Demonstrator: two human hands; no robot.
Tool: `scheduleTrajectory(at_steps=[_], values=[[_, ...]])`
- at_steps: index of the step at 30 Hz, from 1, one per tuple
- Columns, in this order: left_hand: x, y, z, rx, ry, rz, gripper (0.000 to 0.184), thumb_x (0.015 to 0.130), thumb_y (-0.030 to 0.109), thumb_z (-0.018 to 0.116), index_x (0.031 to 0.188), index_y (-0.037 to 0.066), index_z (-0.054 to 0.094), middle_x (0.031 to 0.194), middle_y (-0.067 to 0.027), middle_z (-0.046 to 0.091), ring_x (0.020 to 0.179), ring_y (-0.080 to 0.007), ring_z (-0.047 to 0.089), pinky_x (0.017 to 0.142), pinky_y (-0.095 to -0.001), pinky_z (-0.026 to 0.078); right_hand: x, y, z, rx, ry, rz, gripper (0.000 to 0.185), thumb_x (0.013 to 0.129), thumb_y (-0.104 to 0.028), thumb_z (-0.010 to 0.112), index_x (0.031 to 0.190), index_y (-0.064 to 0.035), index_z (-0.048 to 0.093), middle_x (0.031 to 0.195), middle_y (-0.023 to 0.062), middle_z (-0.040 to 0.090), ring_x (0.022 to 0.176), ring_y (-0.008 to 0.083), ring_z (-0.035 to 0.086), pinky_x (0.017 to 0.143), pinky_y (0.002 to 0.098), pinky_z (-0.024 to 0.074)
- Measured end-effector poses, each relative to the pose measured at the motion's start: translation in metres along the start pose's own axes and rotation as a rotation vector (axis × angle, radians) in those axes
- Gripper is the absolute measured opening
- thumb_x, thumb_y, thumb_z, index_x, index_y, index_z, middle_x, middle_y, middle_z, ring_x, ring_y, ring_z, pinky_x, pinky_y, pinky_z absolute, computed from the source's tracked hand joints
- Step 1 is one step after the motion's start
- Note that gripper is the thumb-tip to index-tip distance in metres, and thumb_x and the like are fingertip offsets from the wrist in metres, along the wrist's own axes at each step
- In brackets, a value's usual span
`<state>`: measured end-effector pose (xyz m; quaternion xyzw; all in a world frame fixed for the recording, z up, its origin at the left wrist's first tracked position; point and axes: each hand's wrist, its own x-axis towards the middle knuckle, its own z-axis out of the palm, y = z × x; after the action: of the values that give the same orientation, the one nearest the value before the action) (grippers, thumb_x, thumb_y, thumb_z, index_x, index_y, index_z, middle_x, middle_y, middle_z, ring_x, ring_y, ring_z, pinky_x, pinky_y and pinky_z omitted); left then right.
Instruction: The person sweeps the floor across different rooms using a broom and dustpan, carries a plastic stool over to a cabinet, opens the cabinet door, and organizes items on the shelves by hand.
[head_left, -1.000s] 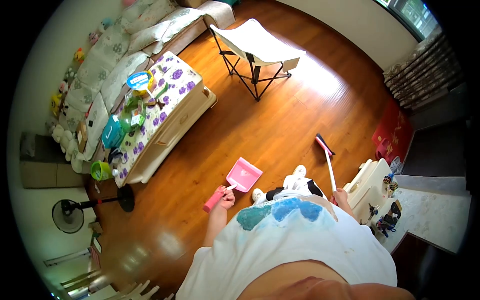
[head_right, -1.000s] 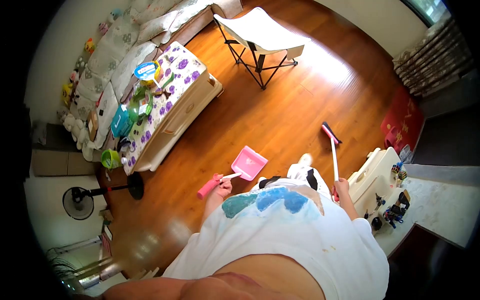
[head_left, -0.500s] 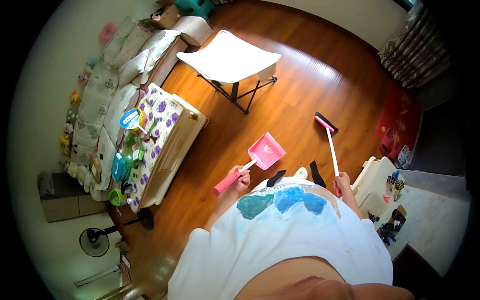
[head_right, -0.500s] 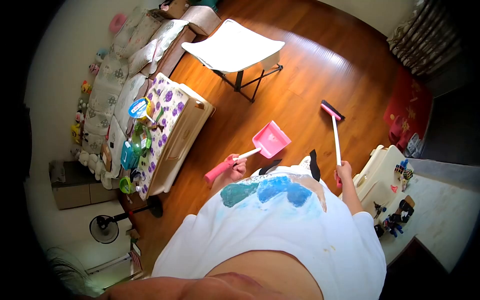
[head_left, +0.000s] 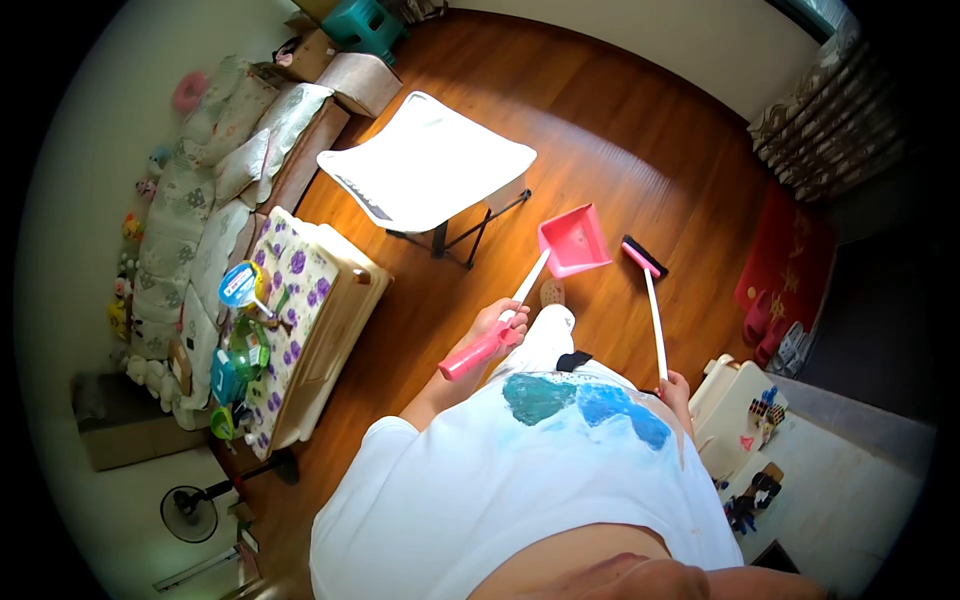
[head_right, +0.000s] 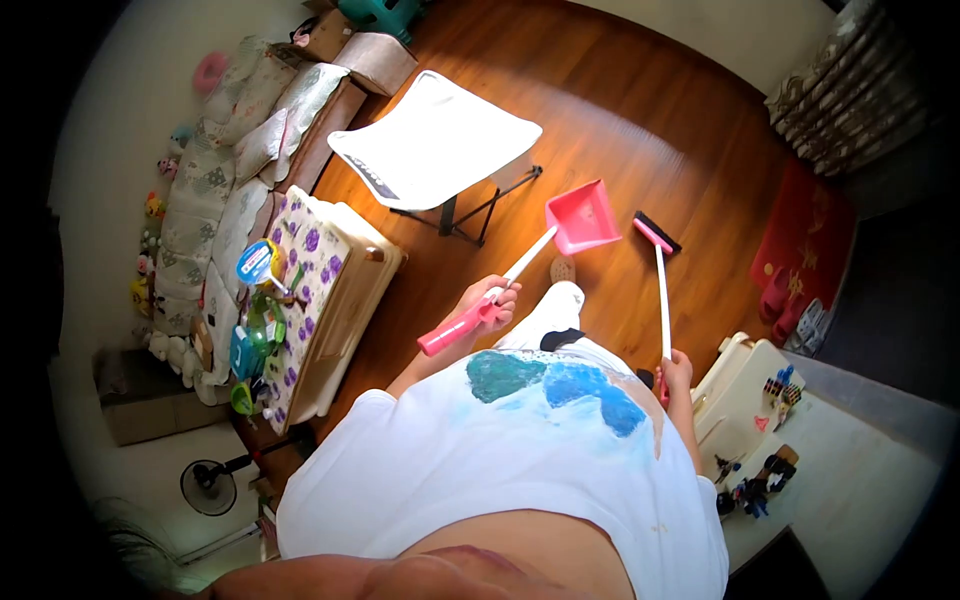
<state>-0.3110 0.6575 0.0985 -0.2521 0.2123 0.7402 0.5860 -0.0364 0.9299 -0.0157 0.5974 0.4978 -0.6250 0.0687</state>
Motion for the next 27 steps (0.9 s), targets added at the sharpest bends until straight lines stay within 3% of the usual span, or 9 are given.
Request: scheduleTrajectory(at_steps=[5, 11, 12, 16, 20, 22, 24, 25, 27], values=[[0.064, 0.075, 0.058, 0.181, 0.051, 0.093, 0.02, 0.08, 0.018, 0.035, 0.079, 0.0, 0.044, 0.049, -0.0027, 0.038, 0.038, -0.0113, 0.033, 0.035, -0.0219, 0.028, 0.036, -0.055, 0.008, -0.057, -0.015, -0.093, 0.023, 0.077, -0.004, 0.043, 0.1, -0.007, 0.045, 0.053, 0.0053, 0.046, 0.037, 0.0095, 0.041, 0.031, 0.0211, 0.0339], [0.117, 0.171, 0.107, -0.083, -0.074, -0.083, 0.022, 0.078, 0.018, 0.038, 0.08, -0.003, 0.043, 0.049, 0.0005, 0.037, 0.038, -0.0093, 0.03, 0.036, -0.0214, 0.028, 0.072, -0.146, 0.031, -0.155, 0.016, -0.04, 0.019, 0.077, -0.005, 0.042, 0.096, -0.0058, 0.047, 0.053, 0.0054, 0.046, 0.037, 0.0089, 0.041, 0.031, 0.0204, 0.0337], [0.126, 0.183, 0.111, -0.11, -0.153, -0.138, 0.02, 0.076, 0.022, 0.039, 0.063, 0.009, 0.036, 0.049, 0.0008, 0.038, 0.038, -0.0091, 0.033, 0.036, -0.0214, 0.031, 0.081, -0.157, 0.034, -0.236, 0.002, -0.105, 0.019, 0.077, -0.005, 0.042, 0.095, -0.006, 0.047, 0.053, 0.0055, 0.046, 0.037, 0.0089, 0.041, 0.031, 0.0202, 0.0336], [0.162, 0.209, 0.126, -0.147, -0.118, -0.112, 0.021, 0.076, 0.022, 0.04, 0.06, 0.01, 0.035, 0.049, 0.0014, 0.037, 0.037, -0.0092, 0.03, 0.036, -0.0216, 0.029, 0.101, -0.216, 0.04, -0.164, 0.102, 0.094, 0.021, 0.076, -0.005, 0.043, 0.096, -0.0073, 0.046, 0.053, 0.006, 0.047, 0.037, 0.01, 0.042, 0.03, 0.0215, 0.0338], [0.207, 0.226, 0.134, -0.198, -0.119, -0.079, 0.022, 0.076, 0.022, 0.038, 0.058, 0.01, 0.036, 0.047, 0.0021, 0.035, 0.035, -0.0088, 0.027, 0.036, -0.0212, 0.027, 0.155, -0.255, 0.022, -0.227, 0.058, -0.048, 0.02, 0.076, -0.006, 0.044, 0.096, -0.0073, 0.046, 0.052, 0.0069, 0.047, 0.034, 0.0106, 0.04, 0.029, 0.0226, 0.0326], [0.224, 0.236, 0.149, -0.205, -0.076, -0.038, 0.022, 0.077, 0.021, 0.037, 0.058, 0.01, 0.036, 0.046, 0.0024, 0.034, 0.033, -0.0082, 0.026, 0.035, -0.0213, 0.026, 0.187, -0.287, 0.015, -0.278, 0.041, -0.067, 0.022, 0.076, -0.006, 0.045, 0.098, -0.0068, 0.045, 0.051, 0.0073, 0.047, 0.033, 0.0114, 0.04, 0.028, 0.0232, 0.0325], [0.232, 0.243, 0.172, -0.193, -0.102, 0.055, 0.022, 0.077, 0.019, 0.039, 0.076, -0.003, 0.041, 0.048, 0.0013, 0.035, 0.036, -0.0081, 0.026, 0.038, -0.0198, 0.025, 0.214, -0.321, 0.011, -0.375, 0.047, -0.145, 0.023, 0.076, -0.006, 0.045, 0.099, -0.0064, 0.045, 0.051, 0.0076, 0.047, 0.033, 0.0122, 0.041, 0.028, 0.0241, 0.0328], [0.237, 0.25, 0.176, -0.23, -0.061, 0.024, 0.014, 0.078, 0.02, 0.037, 0.071, 0.008, 0.039, 0.046, 0.0016, 0.033, 0.034, -0.0086, 0.028, 0.036, -0.0208, 0.026, 0.224, -0.333, 0.01, -0.394, 0.039, -0.15, 0.023, 0.076, -0.006, 0.045, 0.099, -0.0061, 0.045, 0.051, 0.0078, 0.047, 0.033, 0.0126, 0.041, 0.028, 0.0246, 0.0331], [0.253, 0.256, 0.187, -0.244, -0.027, 0.053, 0.013, 0.078, 0.019, 0.037, 0.078, 0.006, 0.039, 0.047, 0.0012, 0.033, 0.034, -0.0087, 0.028, 0.036, -0.0207, 0.027, 0.237, -0.367, 0.012, -0.416, 0.02, -0.16, 0.024, 0.076, -0.006, 0.045, 0.1, -0.0055, 0.045, 0.051, 0.0083, 0.047, 0.033, 0.0134, 0.041, 0.029, 0.0256, 0.0336]])
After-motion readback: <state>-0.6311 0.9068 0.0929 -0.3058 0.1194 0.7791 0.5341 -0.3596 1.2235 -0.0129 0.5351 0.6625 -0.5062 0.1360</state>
